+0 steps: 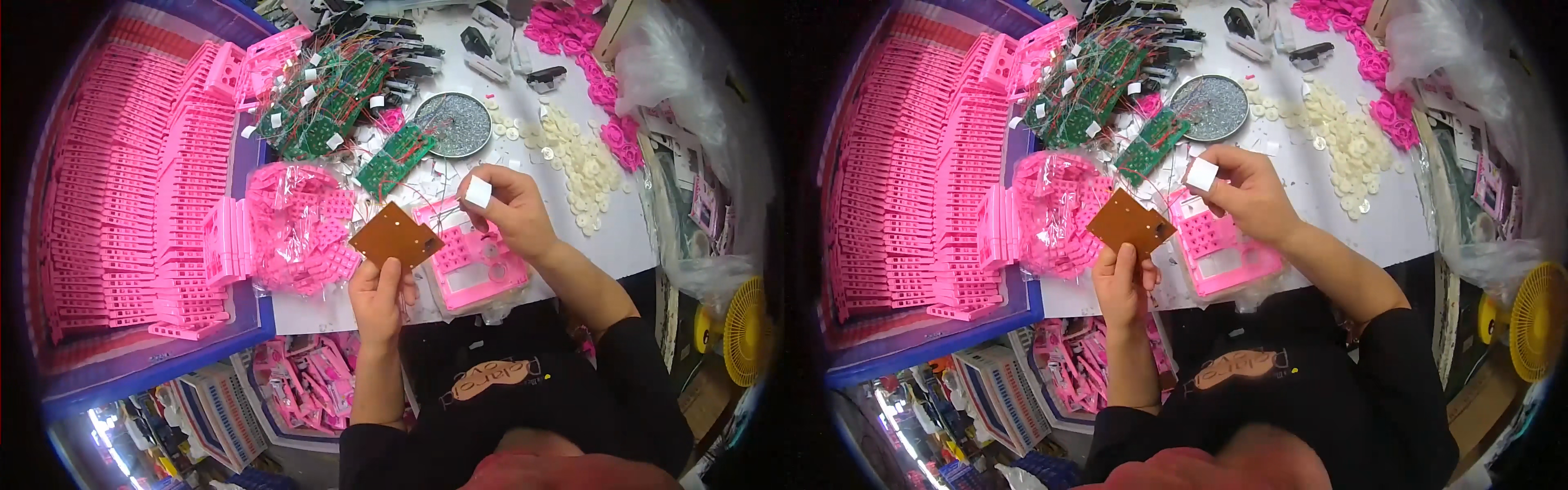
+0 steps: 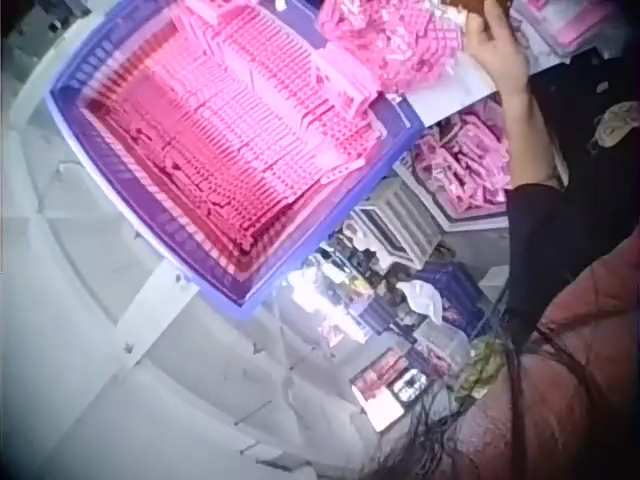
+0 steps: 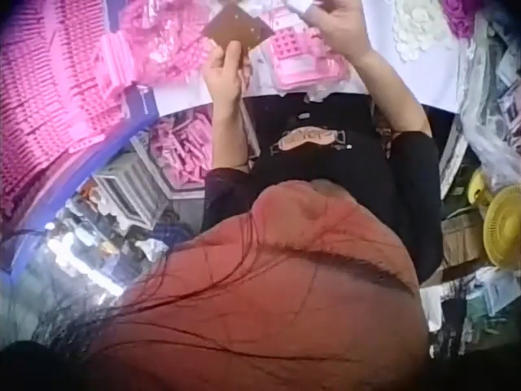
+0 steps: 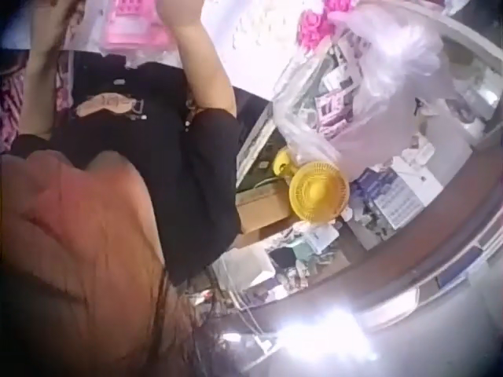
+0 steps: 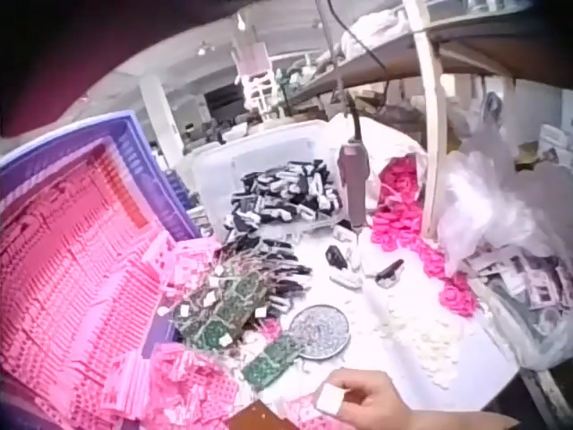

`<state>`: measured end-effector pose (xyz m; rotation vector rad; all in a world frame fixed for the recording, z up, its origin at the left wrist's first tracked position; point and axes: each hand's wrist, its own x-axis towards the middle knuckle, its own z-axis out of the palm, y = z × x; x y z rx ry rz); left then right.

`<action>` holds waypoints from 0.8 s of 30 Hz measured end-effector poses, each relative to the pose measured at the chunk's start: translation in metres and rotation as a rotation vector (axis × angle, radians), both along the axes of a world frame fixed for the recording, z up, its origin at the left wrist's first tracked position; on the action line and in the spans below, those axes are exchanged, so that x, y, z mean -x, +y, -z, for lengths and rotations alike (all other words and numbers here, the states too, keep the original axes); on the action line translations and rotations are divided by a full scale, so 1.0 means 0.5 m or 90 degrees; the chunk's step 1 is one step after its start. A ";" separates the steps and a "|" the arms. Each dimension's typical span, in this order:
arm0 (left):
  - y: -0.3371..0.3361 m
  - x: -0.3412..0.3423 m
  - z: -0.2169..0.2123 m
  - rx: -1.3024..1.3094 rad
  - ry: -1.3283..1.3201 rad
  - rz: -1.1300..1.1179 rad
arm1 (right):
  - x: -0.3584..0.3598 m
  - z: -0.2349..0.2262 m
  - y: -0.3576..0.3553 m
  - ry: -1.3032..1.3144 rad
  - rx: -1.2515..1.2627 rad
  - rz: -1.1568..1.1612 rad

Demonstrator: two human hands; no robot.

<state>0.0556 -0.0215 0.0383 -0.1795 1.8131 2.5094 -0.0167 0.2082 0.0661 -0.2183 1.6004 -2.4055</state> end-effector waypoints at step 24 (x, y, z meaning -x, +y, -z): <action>0.024 0.022 0.002 -0.218 0.204 0.029 | 0.011 -0.022 -0.038 -0.191 -0.072 -0.278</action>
